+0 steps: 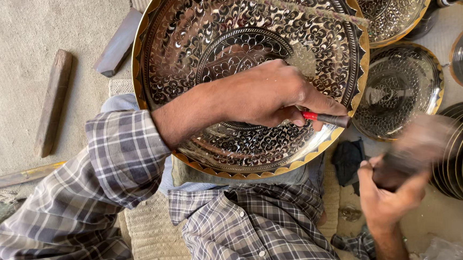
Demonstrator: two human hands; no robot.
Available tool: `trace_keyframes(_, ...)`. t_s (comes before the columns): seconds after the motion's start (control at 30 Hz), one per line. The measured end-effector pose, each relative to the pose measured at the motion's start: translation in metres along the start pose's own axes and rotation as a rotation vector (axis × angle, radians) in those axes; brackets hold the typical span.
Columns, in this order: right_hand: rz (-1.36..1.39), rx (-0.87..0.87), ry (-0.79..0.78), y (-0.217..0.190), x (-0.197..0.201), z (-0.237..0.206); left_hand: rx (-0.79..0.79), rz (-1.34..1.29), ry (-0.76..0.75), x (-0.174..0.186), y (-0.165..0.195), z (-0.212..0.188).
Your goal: The person sits on the floor with a large decorated brass tray on their lap and engraves a pattern into its polished center. They hold a small punch against the metal with one hand and strike it repeatedly with a wooden mallet held in the other hand, repositioning the punch across the surface as the design is worked.
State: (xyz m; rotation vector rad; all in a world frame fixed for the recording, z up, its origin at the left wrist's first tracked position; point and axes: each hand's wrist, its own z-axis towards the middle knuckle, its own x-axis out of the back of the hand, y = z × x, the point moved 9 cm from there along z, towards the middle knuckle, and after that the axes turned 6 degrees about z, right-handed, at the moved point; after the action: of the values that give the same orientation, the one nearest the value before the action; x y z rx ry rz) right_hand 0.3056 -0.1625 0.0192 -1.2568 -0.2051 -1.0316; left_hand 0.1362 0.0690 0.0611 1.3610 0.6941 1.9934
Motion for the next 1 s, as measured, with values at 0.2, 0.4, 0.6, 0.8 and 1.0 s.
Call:
trace_keyframes(0.2, 0.304, -0.032, -0.067, -0.013, 0.012, 0.037, 0.147, -0.024, 0.248, 0.011, -0.006, -0.023)
trace_keyframes(0.4, 0.397, -0.121, 0.020, -0.011, 0.030, 0.064, 0.214, -0.009, 0.374, 0.016, -0.008, -0.034)
trace_keyframes(0.6, 0.468, -0.171, 0.009, -0.009, 0.028, 0.067, 0.169, -0.008, 0.370, 0.014, -0.005, -0.034)
trace_keyframes(0.8, -0.206, 0.315, -0.396, -0.059, -0.016, 0.101, 0.222, 0.004, 0.363, 0.012, -0.006, -0.038)
trace_keyframes(1.0, -0.381, 0.341, -0.553, -0.071, -0.024, 0.134, 0.345, 0.096, 0.568, 0.011, -0.001, -0.054)
